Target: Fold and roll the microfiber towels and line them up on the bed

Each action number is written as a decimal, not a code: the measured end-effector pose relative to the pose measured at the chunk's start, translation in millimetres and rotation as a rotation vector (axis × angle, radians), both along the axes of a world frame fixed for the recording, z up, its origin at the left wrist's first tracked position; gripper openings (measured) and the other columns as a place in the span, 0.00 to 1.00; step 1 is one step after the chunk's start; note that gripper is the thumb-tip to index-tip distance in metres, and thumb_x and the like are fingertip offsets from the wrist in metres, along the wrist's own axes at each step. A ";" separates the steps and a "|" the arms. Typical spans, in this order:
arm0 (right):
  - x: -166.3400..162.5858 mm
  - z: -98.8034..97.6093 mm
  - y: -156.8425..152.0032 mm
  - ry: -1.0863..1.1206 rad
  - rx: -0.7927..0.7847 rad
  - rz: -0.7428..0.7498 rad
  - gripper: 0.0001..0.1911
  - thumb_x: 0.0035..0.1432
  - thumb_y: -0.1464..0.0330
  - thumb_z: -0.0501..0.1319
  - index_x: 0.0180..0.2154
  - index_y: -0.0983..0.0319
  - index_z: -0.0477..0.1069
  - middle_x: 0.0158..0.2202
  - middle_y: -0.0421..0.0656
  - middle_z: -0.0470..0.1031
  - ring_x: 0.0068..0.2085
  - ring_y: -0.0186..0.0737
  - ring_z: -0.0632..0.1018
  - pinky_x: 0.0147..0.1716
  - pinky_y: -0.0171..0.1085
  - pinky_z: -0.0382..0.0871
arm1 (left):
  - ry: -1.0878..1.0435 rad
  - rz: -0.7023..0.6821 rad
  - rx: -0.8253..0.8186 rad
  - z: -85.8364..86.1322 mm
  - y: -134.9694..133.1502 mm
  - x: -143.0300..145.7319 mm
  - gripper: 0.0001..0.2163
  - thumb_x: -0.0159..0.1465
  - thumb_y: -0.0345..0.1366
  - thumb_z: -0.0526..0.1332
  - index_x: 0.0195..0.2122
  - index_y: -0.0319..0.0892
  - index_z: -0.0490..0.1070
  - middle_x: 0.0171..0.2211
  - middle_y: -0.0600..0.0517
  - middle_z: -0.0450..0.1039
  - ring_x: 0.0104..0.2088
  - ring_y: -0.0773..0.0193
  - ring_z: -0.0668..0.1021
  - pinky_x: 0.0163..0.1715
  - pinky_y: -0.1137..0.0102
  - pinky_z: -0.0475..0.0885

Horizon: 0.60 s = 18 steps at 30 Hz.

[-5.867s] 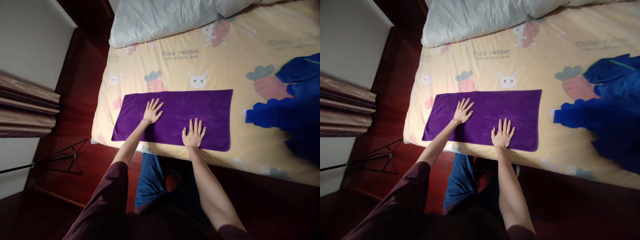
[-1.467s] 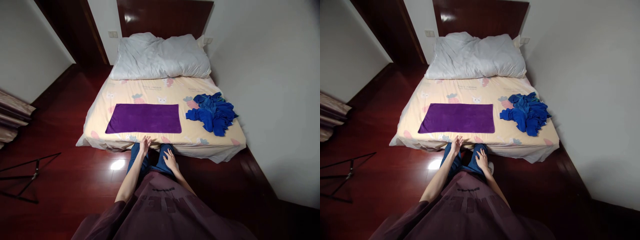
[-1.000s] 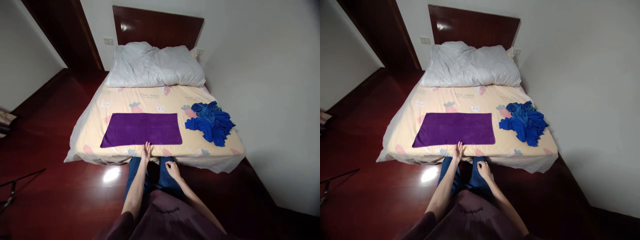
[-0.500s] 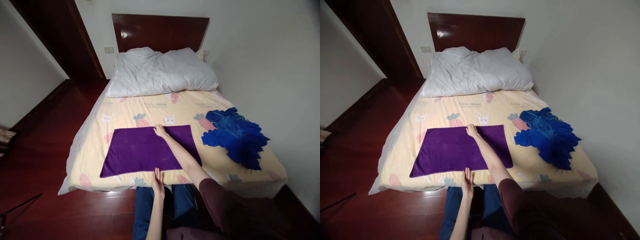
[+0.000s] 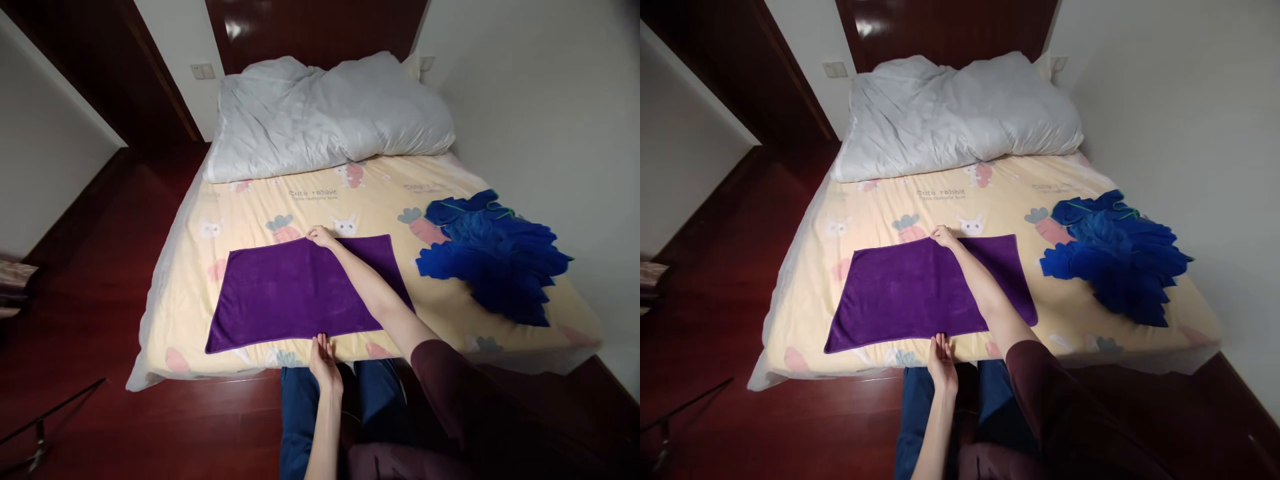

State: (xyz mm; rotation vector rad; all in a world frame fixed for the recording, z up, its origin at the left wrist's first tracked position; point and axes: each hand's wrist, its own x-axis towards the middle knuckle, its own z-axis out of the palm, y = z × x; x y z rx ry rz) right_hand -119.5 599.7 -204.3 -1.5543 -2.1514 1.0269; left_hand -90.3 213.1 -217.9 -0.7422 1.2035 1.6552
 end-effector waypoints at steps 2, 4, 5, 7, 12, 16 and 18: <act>5.1 13.8 -3.2 0.065 0.023 -0.026 0.05 0.61 0.68 0.67 0.40 0.58 0.78 0.39 0.40 0.85 0.41 0.39 0.82 0.45 0.36 0.74 | 0.029 -0.002 0.014 9.7 -4.8 -1.1 0.05 0.69 0.30 0.62 0.41 0.41 0.77 0.50 0.44 0.79 0.50 0.64 0.82 0.41 0.77 0.80; 10.6 32.1 -9.6 0.196 0.041 -0.060 0.05 0.59 0.69 0.67 0.39 0.59 0.78 0.36 0.41 0.84 0.40 0.40 0.82 0.46 0.37 0.74 | 0.067 -0.008 0.033 20.2 -11.2 -2.6 0.04 0.67 0.30 0.63 0.40 0.41 0.78 0.46 0.45 0.80 0.43 0.66 0.83 0.36 0.78 0.79; 13.6 43.2 -13.5 0.288 0.041 -0.077 0.04 0.58 0.69 0.67 0.38 0.60 0.78 0.35 0.41 0.84 0.40 0.40 0.82 0.47 0.38 0.74 | 0.100 -0.013 0.048 25.6 -15.1 -4.0 0.03 0.66 0.30 0.65 0.39 0.40 0.78 0.43 0.45 0.80 0.40 0.67 0.83 0.33 0.78 0.78; 20.9 70.3 -22.1 0.486 0.032 -0.107 0.03 0.56 0.70 0.67 0.35 0.61 0.77 0.35 0.42 0.83 0.39 0.40 0.82 0.47 0.38 0.75 | 0.208 -0.024 0.106 37.7 -23.8 -10.0 0.05 0.62 0.34 0.70 0.36 0.40 0.77 0.36 0.48 0.78 0.34 0.69 0.80 0.30 0.78 0.75; 54.9 160.0 -49.1 0.763 0.087 -0.170 0.07 0.51 0.67 0.70 0.33 0.62 0.76 0.36 0.46 0.83 0.40 0.41 0.82 0.49 0.40 0.75 | 0.632 -0.097 0.273 88.8 -39.8 -55.9 0.21 0.50 0.53 0.75 0.26 0.42 0.71 0.22 0.59 0.61 0.22 0.72 0.66 0.26 0.74 0.66; 102.0 231.9 -82.9 0.858 0.211 -0.148 0.16 0.46 0.59 0.74 0.32 0.62 0.76 0.37 0.48 0.83 0.41 0.43 0.82 0.48 0.42 0.75 | 1.125 -0.275 0.254 166.5 -37.0 -118.6 0.22 0.58 0.59 0.67 0.31 0.43 0.73 0.28 0.54 0.68 0.30 0.65 0.70 0.32 0.70 0.67; 128.3 261.9 -103.9 0.876 0.269 -0.122 0.20 0.43 0.55 0.75 0.33 0.62 0.77 0.38 0.49 0.83 0.41 0.44 0.82 0.47 0.41 0.76 | 1.291 -0.289 0.259 212.2 -30.4 -150.0 0.22 0.60 0.60 0.63 0.30 0.43 0.72 0.28 0.52 0.68 0.31 0.63 0.70 0.31 0.69 0.66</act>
